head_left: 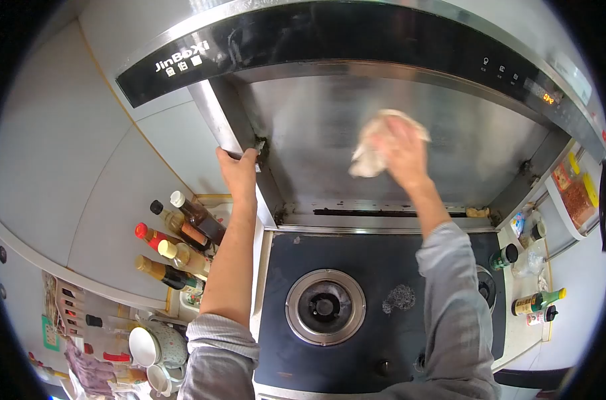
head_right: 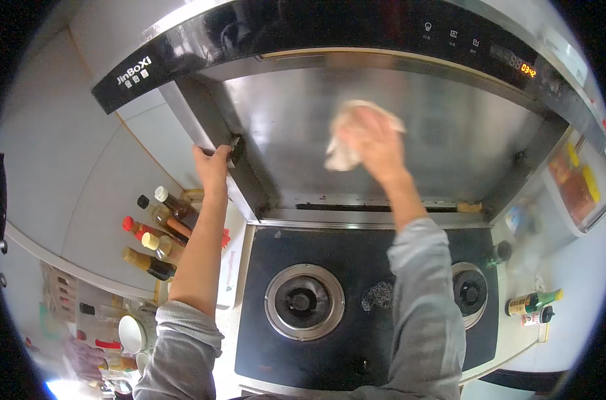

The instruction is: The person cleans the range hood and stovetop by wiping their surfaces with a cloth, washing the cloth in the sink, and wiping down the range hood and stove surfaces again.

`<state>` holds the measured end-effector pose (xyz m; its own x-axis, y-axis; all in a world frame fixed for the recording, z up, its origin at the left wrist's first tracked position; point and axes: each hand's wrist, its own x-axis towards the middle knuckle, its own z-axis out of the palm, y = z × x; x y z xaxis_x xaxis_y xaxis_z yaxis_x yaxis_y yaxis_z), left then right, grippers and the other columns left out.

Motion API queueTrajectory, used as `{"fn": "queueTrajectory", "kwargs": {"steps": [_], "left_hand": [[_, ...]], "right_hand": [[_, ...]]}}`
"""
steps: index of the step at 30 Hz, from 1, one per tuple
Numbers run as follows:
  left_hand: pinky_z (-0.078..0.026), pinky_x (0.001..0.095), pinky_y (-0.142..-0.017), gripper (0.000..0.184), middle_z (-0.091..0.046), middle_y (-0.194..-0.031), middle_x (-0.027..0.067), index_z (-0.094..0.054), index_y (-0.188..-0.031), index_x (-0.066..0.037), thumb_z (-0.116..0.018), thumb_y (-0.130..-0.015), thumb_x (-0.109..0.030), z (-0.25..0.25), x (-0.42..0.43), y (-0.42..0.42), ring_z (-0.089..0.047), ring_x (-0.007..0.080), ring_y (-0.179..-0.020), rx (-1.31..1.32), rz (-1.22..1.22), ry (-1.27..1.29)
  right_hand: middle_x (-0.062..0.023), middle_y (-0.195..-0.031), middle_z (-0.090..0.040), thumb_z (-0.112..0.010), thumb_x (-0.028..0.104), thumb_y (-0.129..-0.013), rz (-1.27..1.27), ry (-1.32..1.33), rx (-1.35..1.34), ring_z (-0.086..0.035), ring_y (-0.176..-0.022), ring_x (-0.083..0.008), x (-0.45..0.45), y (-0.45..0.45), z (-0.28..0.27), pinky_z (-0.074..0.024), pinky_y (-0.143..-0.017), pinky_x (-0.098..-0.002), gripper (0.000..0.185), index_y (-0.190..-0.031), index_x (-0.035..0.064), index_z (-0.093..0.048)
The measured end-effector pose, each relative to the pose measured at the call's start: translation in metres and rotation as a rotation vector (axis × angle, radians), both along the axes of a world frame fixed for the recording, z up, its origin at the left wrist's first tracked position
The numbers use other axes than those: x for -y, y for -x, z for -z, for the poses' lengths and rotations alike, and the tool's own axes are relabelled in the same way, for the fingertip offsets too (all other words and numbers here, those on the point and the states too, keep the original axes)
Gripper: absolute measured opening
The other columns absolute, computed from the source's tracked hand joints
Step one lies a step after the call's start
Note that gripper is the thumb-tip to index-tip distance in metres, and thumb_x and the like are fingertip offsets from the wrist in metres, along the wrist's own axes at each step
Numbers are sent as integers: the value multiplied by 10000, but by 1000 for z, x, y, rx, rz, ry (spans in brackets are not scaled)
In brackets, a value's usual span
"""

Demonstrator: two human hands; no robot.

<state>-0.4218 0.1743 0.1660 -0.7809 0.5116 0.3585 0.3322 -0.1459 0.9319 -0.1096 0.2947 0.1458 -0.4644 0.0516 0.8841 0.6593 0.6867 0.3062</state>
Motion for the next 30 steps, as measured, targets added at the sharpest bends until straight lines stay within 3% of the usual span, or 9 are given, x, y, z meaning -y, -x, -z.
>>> {"fn": "queueTrajectory", "kwargs": {"steps": [2,7,10,13,19,22,25,28,30], "left_hand": [[-443,343,-706,403,-537,-808,102,-449,-986,6,-668,-660,-86,-5,1,-5,-513,216,-721,99,70,-62],[-449,319,-712,439,-555,-858,98,-449,-1014,6,-684,-645,-28,-6,-2,-2,-534,201,-758,145,94,-105],[-451,314,-724,451,-561,-884,102,-448,-1016,10,-708,-648,-12,7,-12,9,-536,197,-781,188,170,-145],[-452,313,-724,424,-564,-893,98,-463,-999,1,-713,-659,-29,8,-11,9,-539,195,-776,163,152,-113],[-450,304,-726,420,-561,-906,95,-470,-1006,-11,-704,-658,-21,0,-7,4,-538,190,-807,210,102,-41],[-459,301,-714,441,-564,-907,96,-466,-1020,-14,-700,-647,-8,7,-13,11,-545,192,-812,147,88,-85],[-479,302,-684,486,-571,-918,106,-458,-1050,-13,-699,-628,13,9,-21,13,-565,200,-786,241,62,-131],[-500,311,-660,512,-572,-925,109,-450,-1066,-11,-698,-620,29,2,-19,13,-583,206,-760,218,108,-66],[-505,313,-645,505,-573,-927,107,-451,-1061,-13,-697,-622,34,3,-19,15,-587,205,-751,259,128,-61]], "right_hand": [[-165,-1267,-501,-670,203,-716,441,145,-80,-450,-1194,-340,10,-46,5,-358,-985,-472,513,-1201,83,-555],[-297,-1326,-384,-612,189,-732,129,176,-1264,-344,-1261,-415,13,27,8,-256,-1068,-470,751,-1365,-64,-298],[-281,-1347,-343,-645,256,-779,213,301,-869,-325,-1245,-443,39,93,17,-239,-1049,-523,744,-1340,-85,-295],[-140,-1313,-438,-631,276,-772,67,36,-187,-347,-1289,-339,41,126,34,-259,-1013,-578,466,-1222,250,-515],[-96,-1285,-504,-584,181,-760,1,-153,307,-440,-1235,-287,11,26,18,-369,-979,-531,469,-1191,347,-502],[-187,-1270,-489,-658,295,-755,344,93,-115,-448,-1171,-407,5,-77,12,-365,-956,-564,354,-1093,191,-639],[-243,-1306,-442,-625,274,-820,608,262,-450,-424,-1215,-375,-2,-157,9,-325,-1020,-472,548,-1291,35,-480],[-243,-1284,-449,-590,161,-819,257,255,-1375,-417,-1226,-369,-10,-138,-10,-340,-1015,-446,541,-1318,20,-437],[-188,-1199,-519,-583,83,-829,384,506,-1439,-495,-1125,-316,-24,-113,-5,-371,-988,-402,519,-1299,-20,-389]]}}
